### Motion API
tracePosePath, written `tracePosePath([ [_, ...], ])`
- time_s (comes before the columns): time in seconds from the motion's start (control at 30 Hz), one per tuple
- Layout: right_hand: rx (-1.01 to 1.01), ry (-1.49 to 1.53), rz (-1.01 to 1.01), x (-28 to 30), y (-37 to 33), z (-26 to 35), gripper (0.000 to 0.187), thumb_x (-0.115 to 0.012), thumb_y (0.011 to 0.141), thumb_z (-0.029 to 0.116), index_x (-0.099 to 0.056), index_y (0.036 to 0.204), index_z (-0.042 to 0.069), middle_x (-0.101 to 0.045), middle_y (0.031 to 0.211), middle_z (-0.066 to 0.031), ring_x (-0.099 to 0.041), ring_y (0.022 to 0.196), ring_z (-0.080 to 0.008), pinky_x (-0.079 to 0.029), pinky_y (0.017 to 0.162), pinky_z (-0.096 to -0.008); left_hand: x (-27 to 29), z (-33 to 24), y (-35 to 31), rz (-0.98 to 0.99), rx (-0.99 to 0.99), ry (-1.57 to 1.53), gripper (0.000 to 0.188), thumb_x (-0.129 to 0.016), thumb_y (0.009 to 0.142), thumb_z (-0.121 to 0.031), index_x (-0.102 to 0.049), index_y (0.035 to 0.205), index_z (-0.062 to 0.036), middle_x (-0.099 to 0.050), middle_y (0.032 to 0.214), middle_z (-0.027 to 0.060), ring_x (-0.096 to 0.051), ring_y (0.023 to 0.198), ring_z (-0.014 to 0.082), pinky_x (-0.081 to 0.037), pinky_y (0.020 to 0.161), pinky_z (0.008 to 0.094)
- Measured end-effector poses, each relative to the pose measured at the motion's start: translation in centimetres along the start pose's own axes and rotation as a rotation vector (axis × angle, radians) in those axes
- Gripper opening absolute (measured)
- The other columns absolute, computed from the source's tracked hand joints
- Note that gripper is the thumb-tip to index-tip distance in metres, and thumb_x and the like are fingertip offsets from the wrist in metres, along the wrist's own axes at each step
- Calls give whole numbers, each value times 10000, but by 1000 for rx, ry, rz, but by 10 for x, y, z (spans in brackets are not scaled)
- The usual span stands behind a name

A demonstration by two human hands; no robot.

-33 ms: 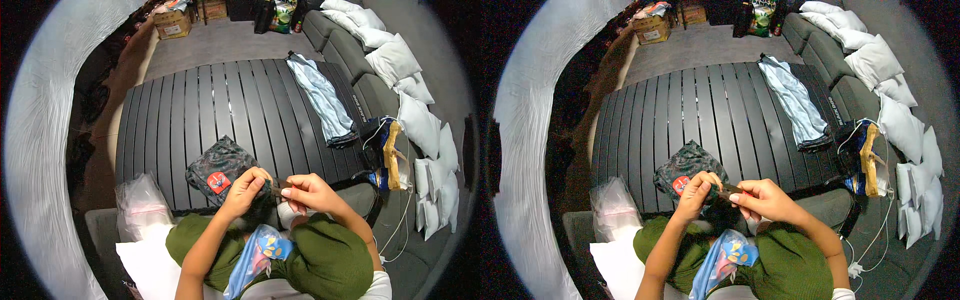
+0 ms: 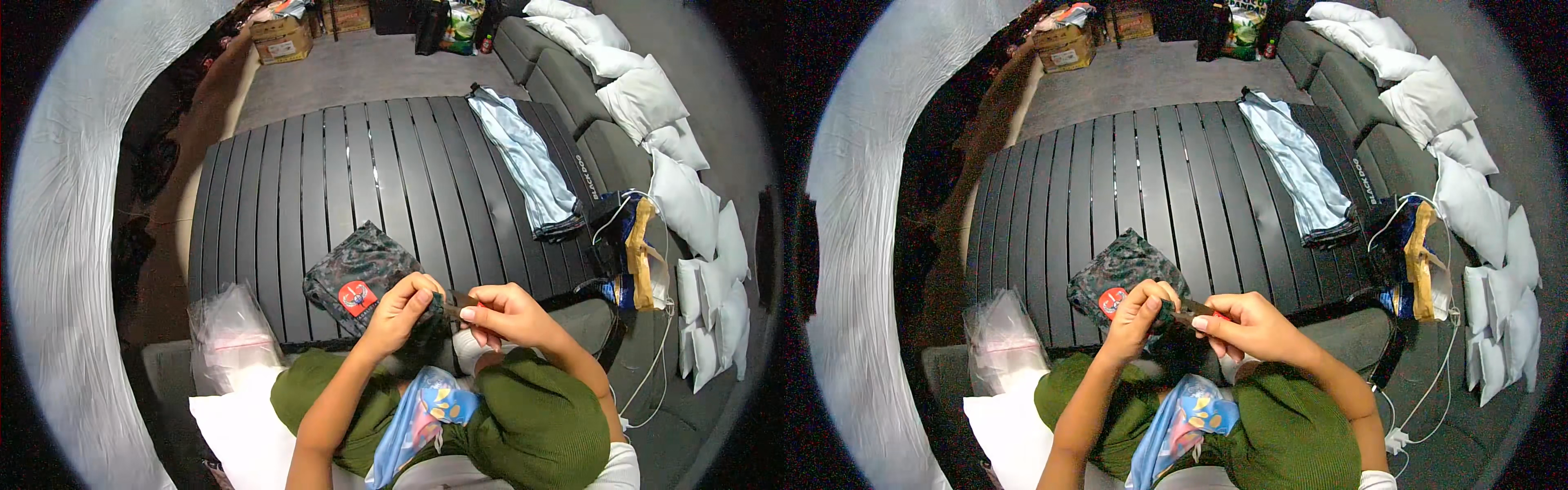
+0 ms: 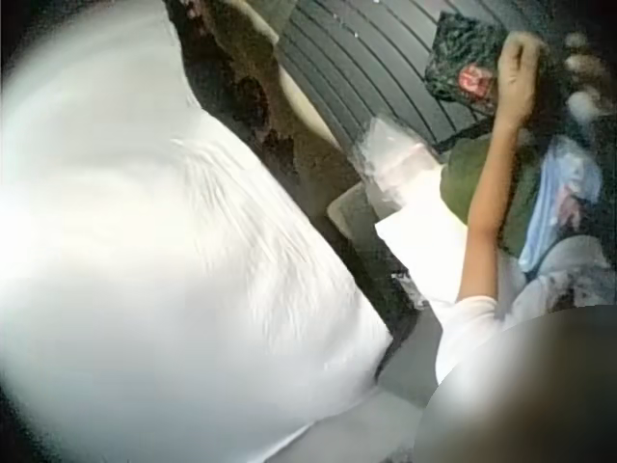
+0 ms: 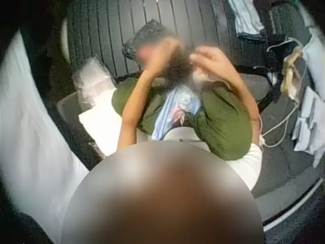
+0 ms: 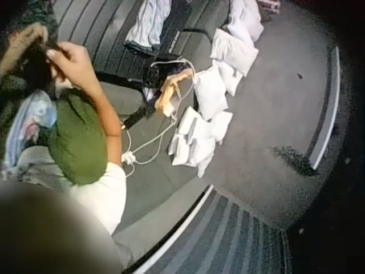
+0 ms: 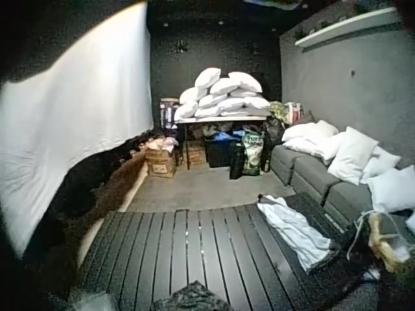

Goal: Unfolding fabric items from packaging, inspecting labels, and using a utility knife to trim loose threads.

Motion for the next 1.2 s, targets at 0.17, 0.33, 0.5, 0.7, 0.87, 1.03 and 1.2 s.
tracePosePath([
  [0.17,-8,-38,-34,0,-3,3,233,-516,884,195,-523,725,25,-517,544,0,-449,425,-48,-349,396,-188,5,2,-1,7,-17,71,218,-426,925,-241,-464,816,-55,-516,826,68,-440,742,128,-354,692,253],
  [0.33,-1,-95,-71,1,-6,5,247,-519,883,205,-524,713,27,-514,540,7,-441,423,-40,-340,394,-186,6,2,0,25,15,131,211,-438,920,-229,-465,808,-52,-509,826,59,-443,743,133,-361,689,251],
  [0.5,5,-139,-72,1,-6,5,253,-519,884,210,-524,705,30,-514,536,11,-440,421,-36,-340,394,-184,6,-2,-1,50,17,174,210,-447,917,-221,-475,811,-43,-504,826,49,-433,731,123,-358,674,245],
  [0.7,56,-136,-37,1,-6,3,240,-527,877,239,-546,744,39,-520,516,19,-446,426,-32,-331,390,-201,3,2,0,83,22,205,208,-452,916,-217,-482,822,-34,-506,832,49,-438,742,123,-364,680,246],
  [0.87,285,-263,99,-9,-11,19,189,-533,861,192,-563,852,6,-587,664,-45,-550,591,-100,-437,548,-241,6,5,-2,79,42,238,211,-446,918,-218,-480,822,-33,-512,844,53,-454,769,133,-372,712,249],
  [1.03,452,-283,-47,-4,-13,21,369,-449,885,319,-511,972,-34,-515,882,-96,-488,750,-147,-405,700,-282,9,4,-2,49,87,181,231,-434,922,-235,-475,820,-32,-516,853,55,-464,795,138,-374,744,252],
  [1.2,398,-529,-193,0,-12,17,329,-494,863,295,-488,968,-17,-491,850,-117,-486,731,-178,-402,682,-289,8,2,-1,30,99,220,278,-417,928,-257,-506,852,-5,-522,856,54,-473,810,135,-375,750,248],
])
Point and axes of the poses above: each hand's wrist, its own y-axis towards the middle knuckle, its own x-axis out of the back of the hand, z = x × y, the point moved 5 cm from there along y, towards the middle knuckle
